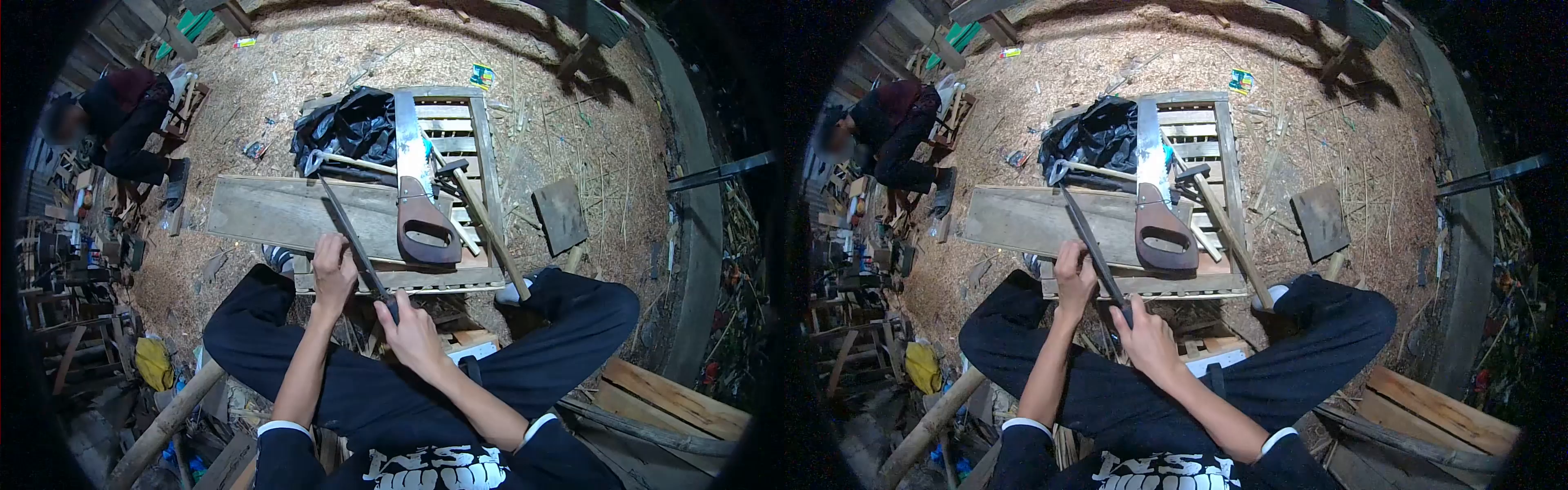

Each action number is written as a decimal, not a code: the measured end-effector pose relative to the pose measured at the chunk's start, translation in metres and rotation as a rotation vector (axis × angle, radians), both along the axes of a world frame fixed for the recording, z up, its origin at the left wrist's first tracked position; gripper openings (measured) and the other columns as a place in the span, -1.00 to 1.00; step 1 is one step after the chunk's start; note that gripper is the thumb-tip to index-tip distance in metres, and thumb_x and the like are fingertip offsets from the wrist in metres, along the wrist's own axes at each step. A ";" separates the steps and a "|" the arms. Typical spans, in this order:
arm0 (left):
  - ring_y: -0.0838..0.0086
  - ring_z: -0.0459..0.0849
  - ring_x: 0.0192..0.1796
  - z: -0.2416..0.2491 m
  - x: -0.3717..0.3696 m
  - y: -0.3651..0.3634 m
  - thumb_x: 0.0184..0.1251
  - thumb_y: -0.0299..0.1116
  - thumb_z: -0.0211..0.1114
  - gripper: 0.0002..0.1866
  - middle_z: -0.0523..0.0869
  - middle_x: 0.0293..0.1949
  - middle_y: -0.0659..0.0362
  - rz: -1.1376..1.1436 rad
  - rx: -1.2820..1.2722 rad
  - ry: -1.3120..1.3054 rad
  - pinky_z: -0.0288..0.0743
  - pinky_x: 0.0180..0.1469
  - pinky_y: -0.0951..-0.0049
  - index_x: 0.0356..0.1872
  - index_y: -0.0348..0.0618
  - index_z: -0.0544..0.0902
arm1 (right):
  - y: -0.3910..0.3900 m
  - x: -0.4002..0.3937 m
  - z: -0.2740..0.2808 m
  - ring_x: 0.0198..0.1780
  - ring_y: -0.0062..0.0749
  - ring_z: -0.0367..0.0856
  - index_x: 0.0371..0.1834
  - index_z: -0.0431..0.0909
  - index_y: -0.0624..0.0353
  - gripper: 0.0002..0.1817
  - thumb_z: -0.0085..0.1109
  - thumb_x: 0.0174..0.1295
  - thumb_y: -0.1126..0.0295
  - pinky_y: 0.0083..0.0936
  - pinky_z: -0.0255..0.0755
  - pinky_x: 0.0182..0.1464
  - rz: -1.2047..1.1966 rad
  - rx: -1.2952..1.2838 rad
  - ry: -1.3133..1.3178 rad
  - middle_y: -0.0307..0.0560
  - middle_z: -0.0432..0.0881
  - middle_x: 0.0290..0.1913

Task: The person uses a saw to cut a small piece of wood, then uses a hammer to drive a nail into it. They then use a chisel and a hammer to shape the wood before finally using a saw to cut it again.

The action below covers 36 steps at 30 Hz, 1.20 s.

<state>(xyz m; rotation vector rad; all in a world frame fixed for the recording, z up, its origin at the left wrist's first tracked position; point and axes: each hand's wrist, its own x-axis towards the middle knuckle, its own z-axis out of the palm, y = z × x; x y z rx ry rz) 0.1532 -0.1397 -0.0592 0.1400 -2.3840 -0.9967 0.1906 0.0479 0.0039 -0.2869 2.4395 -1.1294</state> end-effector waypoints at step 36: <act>-0.05 0.56 -0.21 0.003 0.001 0.003 0.29 -0.65 0.26 -0.93 0.59 -0.33 -0.08 0.019 -0.024 0.022 0.43 -0.13 0.04 -0.27 -0.33 0.56 | 0.016 0.009 0.008 -0.27 0.52 0.68 0.03 0.40 0.27 -0.48 -0.01 0.59 -0.09 0.25 0.53 -0.24 -0.002 -0.036 -0.061 0.43 0.66 -0.46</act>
